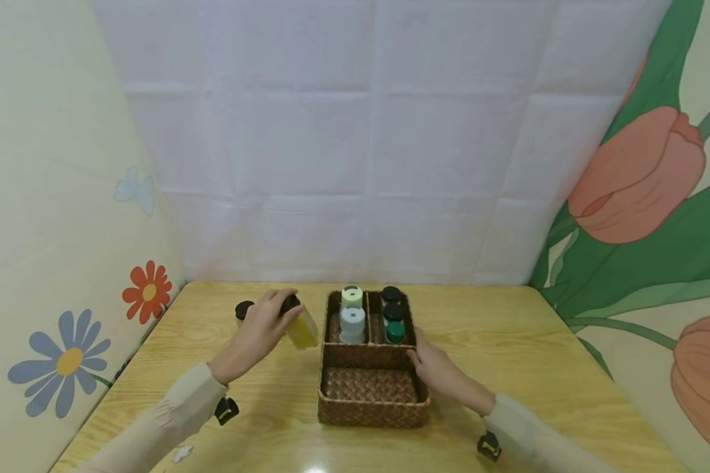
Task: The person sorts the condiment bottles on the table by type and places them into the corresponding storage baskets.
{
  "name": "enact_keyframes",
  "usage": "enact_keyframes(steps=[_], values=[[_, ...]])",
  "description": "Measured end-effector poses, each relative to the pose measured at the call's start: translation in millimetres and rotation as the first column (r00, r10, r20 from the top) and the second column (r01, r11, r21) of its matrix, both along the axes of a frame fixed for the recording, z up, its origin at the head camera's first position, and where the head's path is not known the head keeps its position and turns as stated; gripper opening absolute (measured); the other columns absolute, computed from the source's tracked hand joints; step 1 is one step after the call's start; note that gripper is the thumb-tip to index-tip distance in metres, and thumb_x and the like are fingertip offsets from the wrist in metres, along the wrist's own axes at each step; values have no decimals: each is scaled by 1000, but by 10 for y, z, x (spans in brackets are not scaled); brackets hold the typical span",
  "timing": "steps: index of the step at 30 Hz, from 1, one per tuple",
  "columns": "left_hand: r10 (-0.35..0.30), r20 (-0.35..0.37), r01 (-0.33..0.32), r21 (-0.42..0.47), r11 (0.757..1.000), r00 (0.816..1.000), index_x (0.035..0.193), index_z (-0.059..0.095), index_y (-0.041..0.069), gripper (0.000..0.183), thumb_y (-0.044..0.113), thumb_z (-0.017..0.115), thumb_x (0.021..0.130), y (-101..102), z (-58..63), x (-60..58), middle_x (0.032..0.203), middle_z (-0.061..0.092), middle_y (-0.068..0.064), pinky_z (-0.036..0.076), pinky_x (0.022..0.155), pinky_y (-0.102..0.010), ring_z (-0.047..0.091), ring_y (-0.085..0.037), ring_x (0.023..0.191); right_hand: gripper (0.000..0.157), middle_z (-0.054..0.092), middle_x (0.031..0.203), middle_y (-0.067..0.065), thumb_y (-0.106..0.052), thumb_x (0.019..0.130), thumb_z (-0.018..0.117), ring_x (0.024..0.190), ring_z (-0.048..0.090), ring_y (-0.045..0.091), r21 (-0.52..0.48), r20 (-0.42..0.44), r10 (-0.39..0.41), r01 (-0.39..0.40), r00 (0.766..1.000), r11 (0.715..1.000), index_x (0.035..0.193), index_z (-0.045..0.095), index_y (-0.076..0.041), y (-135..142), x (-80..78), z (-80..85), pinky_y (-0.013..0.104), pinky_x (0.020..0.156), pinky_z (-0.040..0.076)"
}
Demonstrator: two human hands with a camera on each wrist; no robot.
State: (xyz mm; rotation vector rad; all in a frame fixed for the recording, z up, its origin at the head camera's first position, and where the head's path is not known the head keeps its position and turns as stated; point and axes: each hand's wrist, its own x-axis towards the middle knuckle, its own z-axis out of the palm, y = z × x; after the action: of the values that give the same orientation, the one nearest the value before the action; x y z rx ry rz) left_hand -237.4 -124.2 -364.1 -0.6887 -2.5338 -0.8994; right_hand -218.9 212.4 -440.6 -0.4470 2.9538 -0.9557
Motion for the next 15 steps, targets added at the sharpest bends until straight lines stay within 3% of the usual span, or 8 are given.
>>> enact_keyframes(steps=[6,15], values=[[-37,-30,38,32,999,999,133,59,-1,41,21,63,100,67,47,28,123,61,-22,54,79,-49,65,-31,96,61,47,64,3,-2,104,46,44,38,11,1,-7,-5,5,1000,1000,149,11,19,-3,-4,-15,30,47,37],[-99,57,98,29,995,993,137,56,2,42,25,60,102,227,131,113,127,58,-20,55,72,-37,65,-22,89,62,48,67,4,-2,104,46,45,39,13,6,-6,-11,11,1000,1000,150,9,18,-5,-20,-25,30,48,37]])
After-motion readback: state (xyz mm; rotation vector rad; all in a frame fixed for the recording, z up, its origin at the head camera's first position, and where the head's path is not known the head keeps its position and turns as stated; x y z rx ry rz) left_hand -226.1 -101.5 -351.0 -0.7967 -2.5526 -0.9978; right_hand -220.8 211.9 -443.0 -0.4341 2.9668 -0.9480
